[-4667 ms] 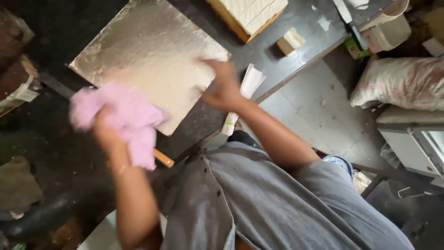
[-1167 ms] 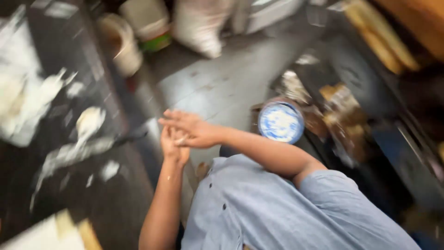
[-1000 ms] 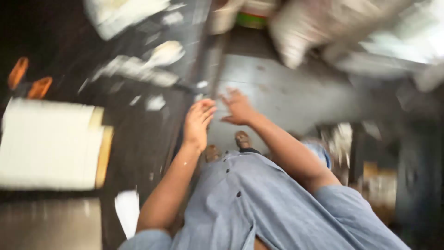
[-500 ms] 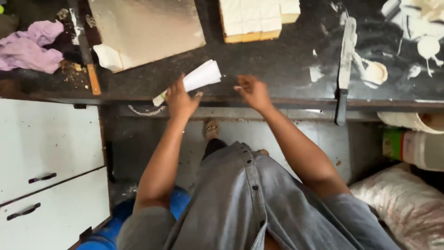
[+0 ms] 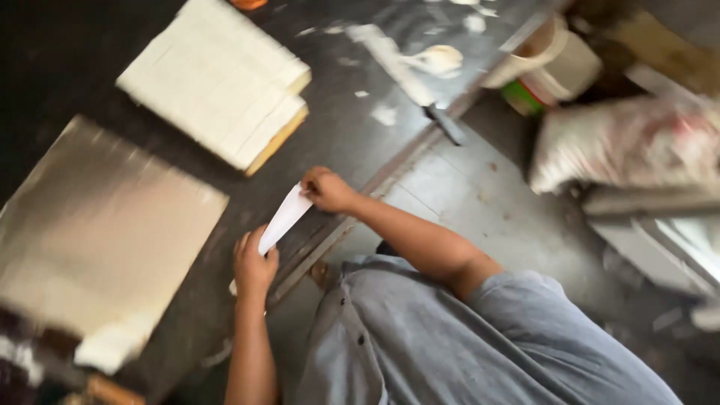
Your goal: The person separates sliced cake pieces on a work surface, spreads cream onto paper strips using a spatula, and wraps individual cake pieces with the paper strips.
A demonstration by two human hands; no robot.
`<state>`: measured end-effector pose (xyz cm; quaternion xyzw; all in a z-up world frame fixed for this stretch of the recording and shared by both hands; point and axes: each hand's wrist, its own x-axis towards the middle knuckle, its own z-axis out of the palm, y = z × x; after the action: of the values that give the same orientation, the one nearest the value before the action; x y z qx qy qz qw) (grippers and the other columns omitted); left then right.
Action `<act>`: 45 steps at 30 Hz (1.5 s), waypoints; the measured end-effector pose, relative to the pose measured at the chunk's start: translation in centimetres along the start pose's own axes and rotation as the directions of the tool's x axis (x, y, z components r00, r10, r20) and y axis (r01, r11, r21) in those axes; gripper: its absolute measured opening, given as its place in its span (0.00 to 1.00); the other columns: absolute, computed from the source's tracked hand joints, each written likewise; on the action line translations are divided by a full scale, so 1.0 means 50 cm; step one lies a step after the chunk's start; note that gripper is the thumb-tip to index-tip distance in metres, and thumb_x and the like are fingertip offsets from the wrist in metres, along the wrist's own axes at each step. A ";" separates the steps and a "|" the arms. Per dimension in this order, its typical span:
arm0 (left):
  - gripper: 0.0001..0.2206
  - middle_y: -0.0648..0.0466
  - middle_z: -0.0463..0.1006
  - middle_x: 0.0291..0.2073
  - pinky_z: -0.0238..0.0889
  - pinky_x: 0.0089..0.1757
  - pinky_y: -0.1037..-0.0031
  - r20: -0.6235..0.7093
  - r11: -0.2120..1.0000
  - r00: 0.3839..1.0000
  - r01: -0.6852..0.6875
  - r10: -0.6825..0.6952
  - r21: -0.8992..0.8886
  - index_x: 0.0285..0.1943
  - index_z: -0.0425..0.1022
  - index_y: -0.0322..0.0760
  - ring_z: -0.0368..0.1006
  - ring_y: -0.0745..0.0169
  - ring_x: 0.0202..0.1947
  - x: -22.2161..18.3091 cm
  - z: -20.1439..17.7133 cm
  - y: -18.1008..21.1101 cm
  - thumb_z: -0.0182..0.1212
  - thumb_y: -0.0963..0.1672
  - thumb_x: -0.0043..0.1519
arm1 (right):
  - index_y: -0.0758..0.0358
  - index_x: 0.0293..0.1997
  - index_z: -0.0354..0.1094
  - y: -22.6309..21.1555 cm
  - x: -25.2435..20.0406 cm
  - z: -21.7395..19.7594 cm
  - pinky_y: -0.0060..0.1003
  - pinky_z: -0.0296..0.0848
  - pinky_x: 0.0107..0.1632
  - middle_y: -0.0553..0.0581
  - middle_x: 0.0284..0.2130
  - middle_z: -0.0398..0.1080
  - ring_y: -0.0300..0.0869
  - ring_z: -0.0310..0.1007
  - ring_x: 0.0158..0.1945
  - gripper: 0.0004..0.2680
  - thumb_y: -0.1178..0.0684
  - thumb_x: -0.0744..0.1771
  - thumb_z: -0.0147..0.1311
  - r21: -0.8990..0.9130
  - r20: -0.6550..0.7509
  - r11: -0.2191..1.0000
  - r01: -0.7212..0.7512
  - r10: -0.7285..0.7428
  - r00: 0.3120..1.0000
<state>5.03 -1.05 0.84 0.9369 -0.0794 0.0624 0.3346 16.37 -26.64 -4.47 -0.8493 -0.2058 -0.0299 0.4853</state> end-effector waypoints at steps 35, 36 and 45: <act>0.05 0.46 0.78 0.40 0.67 0.46 0.53 -0.052 0.994 0.993 -0.108 0.106 -0.028 0.44 0.77 0.37 0.74 0.37 0.44 0.209 0.137 0.138 0.65 0.43 0.62 | 0.65 0.41 0.71 0.067 0.018 -0.165 0.47 0.73 0.41 0.64 0.34 0.73 0.58 0.75 0.38 0.06 0.56 0.64 0.61 0.000 0.133 0.999 -0.047 0.047 0.990; 0.05 0.47 0.79 0.39 0.67 0.46 0.53 -0.036 0.997 0.996 -0.077 0.076 -0.030 0.43 0.77 0.37 0.74 0.38 0.44 0.209 0.136 0.136 0.64 0.43 0.62 | 0.65 0.40 0.71 0.056 0.020 -0.170 0.46 0.73 0.39 0.64 0.34 0.73 0.57 0.76 0.36 0.07 0.54 0.65 0.63 0.008 0.130 0.995 -0.095 0.094 0.987; 0.15 0.42 0.78 0.44 0.67 0.47 0.56 -0.133 0.981 0.974 -0.190 0.182 -0.050 0.56 0.75 0.35 0.73 0.38 0.47 0.185 0.088 0.168 0.62 0.41 0.60 | 0.64 0.41 0.73 0.028 0.027 -0.142 0.47 0.74 0.42 0.63 0.37 0.75 0.58 0.76 0.39 0.05 0.60 0.64 0.58 -0.022 0.130 0.999 0.050 -0.047 0.990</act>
<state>12.77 -11.25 4.23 0.9085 -0.1469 0.1509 0.3610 19.18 -32.75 -1.52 -0.8502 -0.2570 0.0110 0.4593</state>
